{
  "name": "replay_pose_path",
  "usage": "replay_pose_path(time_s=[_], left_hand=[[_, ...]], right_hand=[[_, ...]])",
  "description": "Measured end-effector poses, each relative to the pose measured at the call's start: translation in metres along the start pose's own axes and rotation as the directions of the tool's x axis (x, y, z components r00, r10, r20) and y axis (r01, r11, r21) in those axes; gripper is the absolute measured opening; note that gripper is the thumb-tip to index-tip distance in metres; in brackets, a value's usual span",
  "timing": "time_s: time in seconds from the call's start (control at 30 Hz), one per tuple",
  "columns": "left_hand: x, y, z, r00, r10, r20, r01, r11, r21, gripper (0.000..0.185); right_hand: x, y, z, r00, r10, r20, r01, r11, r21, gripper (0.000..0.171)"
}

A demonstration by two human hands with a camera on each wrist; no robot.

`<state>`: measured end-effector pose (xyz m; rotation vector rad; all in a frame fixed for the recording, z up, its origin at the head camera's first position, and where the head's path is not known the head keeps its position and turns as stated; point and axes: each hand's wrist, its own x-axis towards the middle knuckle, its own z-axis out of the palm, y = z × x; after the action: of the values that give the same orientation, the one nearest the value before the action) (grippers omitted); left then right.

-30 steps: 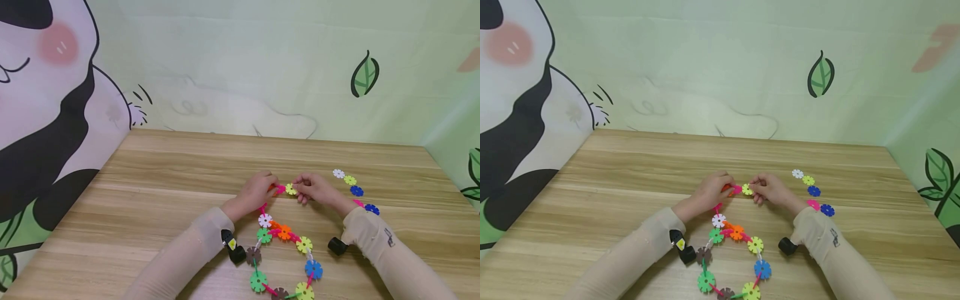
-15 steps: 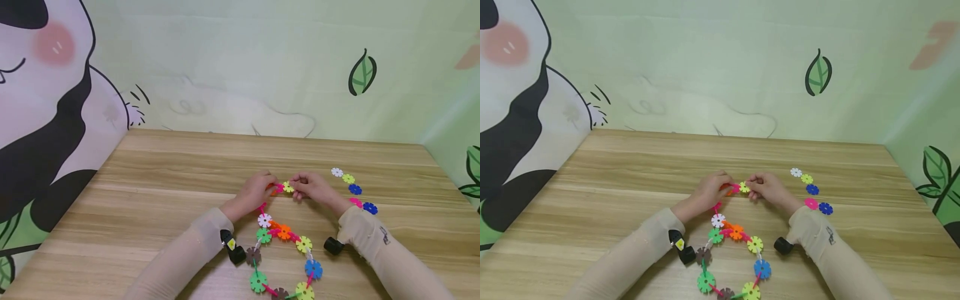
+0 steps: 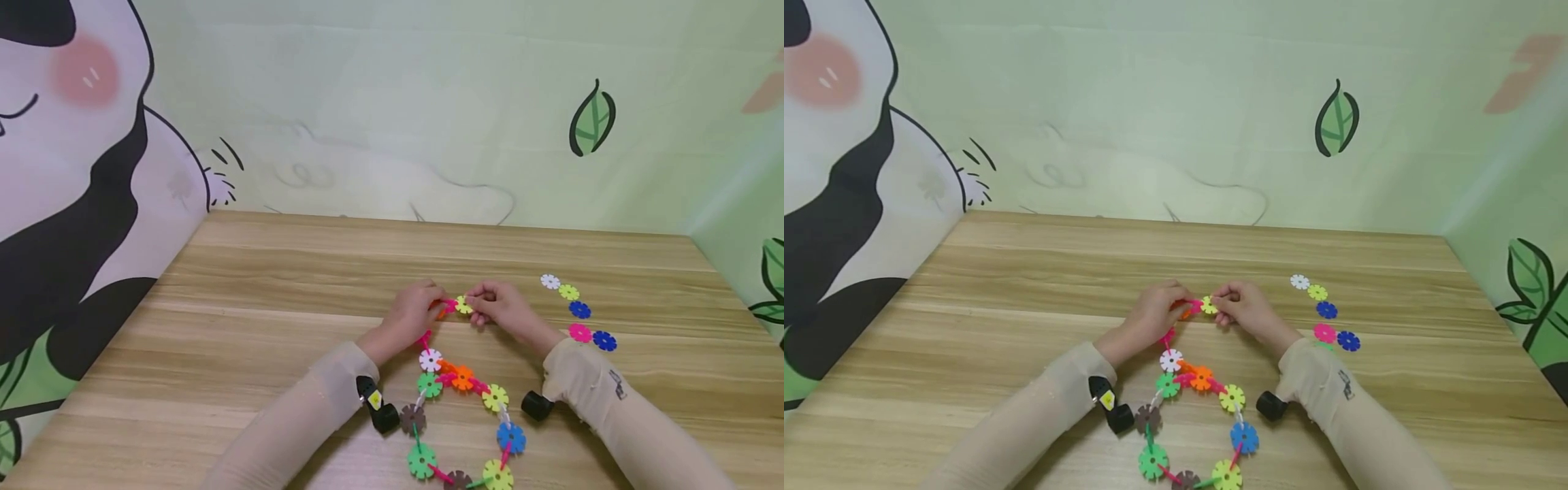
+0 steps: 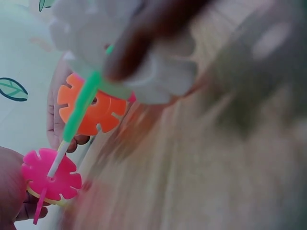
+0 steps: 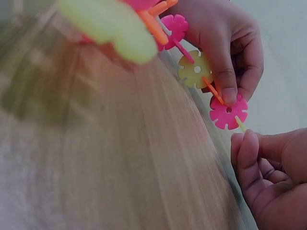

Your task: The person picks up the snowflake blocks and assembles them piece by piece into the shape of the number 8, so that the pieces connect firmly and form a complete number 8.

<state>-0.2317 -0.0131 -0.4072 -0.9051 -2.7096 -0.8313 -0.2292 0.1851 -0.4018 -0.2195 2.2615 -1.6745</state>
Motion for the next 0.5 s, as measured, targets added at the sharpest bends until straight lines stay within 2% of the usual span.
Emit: replay_pose_path(time_s=[0.27, 0.5], left_hand=[[-0.0019, -0.0002, 0.0020, 0.999, 0.024, -0.030, -0.024, 1.000, -0.006, 0.012], [-0.0022, -0.0003, 0.0028, 0.998, 0.049, -0.037, -0.048, 0.999, 0.004, 0.011]], right_hand=[[0.0020, 0.0018, -0.0016, 0.999, -0.039, 0.005, 0.039, 0.999, -0.031, 0.021], [0.0021, 0.0008, 0.0037, 0.999, -0.032, -0.015, 0.031, 0.999, -0.028, 0.020]])
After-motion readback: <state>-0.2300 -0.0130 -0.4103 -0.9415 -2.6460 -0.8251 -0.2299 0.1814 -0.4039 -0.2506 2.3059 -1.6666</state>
